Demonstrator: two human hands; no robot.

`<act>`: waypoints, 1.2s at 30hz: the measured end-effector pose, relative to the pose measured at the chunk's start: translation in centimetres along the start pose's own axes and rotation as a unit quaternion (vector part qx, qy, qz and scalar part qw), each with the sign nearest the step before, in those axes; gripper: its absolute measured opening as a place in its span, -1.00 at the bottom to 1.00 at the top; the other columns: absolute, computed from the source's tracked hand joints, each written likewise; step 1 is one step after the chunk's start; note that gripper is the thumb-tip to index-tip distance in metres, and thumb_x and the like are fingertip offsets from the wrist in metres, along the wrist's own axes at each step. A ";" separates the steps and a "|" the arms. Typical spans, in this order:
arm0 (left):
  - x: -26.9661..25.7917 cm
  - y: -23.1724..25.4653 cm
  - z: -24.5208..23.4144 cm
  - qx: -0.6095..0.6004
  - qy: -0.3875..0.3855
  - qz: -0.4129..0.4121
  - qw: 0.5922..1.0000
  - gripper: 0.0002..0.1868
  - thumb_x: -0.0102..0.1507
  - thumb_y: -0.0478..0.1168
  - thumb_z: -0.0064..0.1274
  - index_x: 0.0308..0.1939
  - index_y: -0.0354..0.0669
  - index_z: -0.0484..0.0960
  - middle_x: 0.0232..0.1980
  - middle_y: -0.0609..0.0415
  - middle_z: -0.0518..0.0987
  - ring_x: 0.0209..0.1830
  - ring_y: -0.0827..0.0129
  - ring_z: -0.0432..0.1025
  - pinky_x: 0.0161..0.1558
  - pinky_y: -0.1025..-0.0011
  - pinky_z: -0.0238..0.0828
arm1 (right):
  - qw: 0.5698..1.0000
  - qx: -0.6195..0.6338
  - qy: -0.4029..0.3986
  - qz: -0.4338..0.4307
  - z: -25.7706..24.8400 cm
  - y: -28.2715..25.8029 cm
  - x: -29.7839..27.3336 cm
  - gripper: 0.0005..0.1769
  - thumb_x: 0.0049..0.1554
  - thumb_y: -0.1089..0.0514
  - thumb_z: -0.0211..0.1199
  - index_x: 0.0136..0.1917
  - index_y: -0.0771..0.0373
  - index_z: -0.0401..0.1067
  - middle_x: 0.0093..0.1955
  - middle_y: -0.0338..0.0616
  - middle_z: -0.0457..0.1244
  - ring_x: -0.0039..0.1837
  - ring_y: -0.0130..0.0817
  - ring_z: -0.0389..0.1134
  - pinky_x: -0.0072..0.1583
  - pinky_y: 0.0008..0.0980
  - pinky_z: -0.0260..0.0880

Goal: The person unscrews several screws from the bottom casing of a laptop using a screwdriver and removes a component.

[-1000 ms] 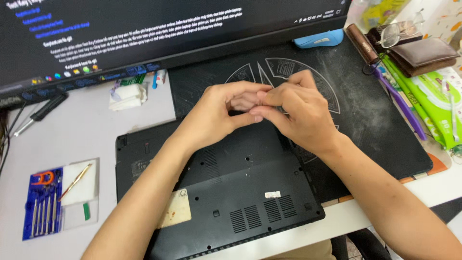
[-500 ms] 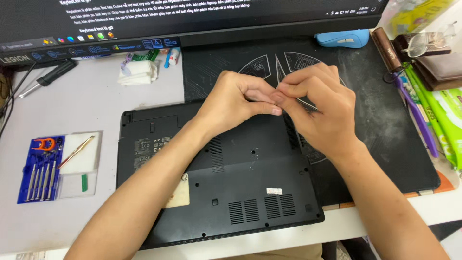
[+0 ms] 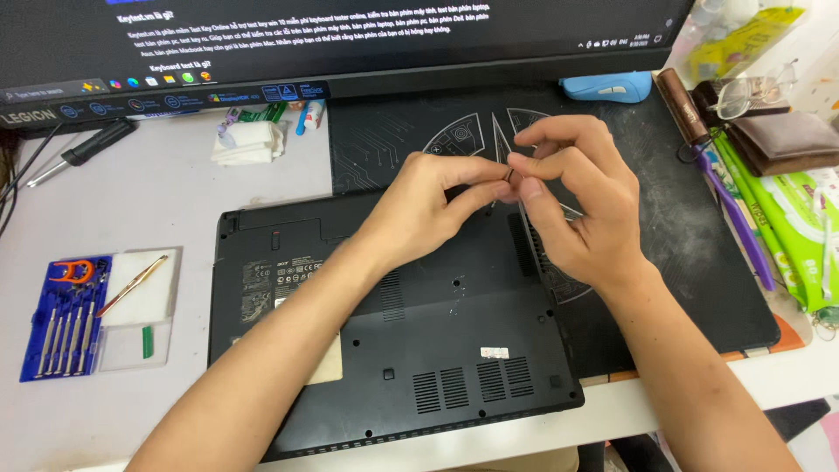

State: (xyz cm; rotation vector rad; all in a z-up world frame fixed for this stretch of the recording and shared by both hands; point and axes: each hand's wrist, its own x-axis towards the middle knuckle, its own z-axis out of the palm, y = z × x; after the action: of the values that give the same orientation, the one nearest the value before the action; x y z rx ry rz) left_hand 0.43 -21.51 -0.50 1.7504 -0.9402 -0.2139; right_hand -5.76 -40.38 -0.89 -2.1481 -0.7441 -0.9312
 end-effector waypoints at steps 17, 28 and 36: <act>0.0 0.2 0.8 -0.061 0.109 -0.022 0.992 -0.90 0.16 -0.13 0.31 -0.33 -0.03 0.75 -0.30 0.22 0.75 -0.25 0.60 0.61 -0.13 0.62 0.55 | 1.000 -0.013 0.001 0.004 0.4 -0.4 -0.2 -0.88 0.27 0.43 0.14 0.01 0.48 0.50 0.14 0.24 0.23 -0.05 -0.11 0.23 0.02 -0.24 0.30; -0.3 0.0 0.3 -0.060 0.020 0.018 0.998 -0.78 0.37 -0.18 0.02 -0.02 -0.14 0.71 -0.14 0.12 0.76 -0.05 0.45 0.67 0.11 0.51 0.61 | 0.999 -0.049 0.019 0.006 0.3 -0.4 -0.4 -0.88 0.21 0.50 0.18 -0.05 0.49 0.53 0.11 0.25 0.23 -0.04 -0.09 0.25 -0.03 -0.28 0.31; 0.0 0.0 -0.2 -0.009 -0.007 0.142 0.990 -0.76 0.48 -0.19 -0.13 0.15 -0.11 0.58 0.13 0.07 0.63 0.17 0.29 0.53 0.23 0.39 0.44 | 0.999 -0.053 0.014 -0.005 0.3 -0.1 -0.4 -0.89 0.23 0.49 0.17 -0.02 0.48 0.51 0.11 0.27 0.21 0.03 -0.03 0.29 0.00 -0.25 0.33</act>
State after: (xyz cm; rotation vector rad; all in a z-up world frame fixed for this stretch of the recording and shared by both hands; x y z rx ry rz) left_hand 0.58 -21.40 -0.45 1.5779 -1.1807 -0.0501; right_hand -5.92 -40.16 -1.36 -2.2196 -0.7063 -1.0238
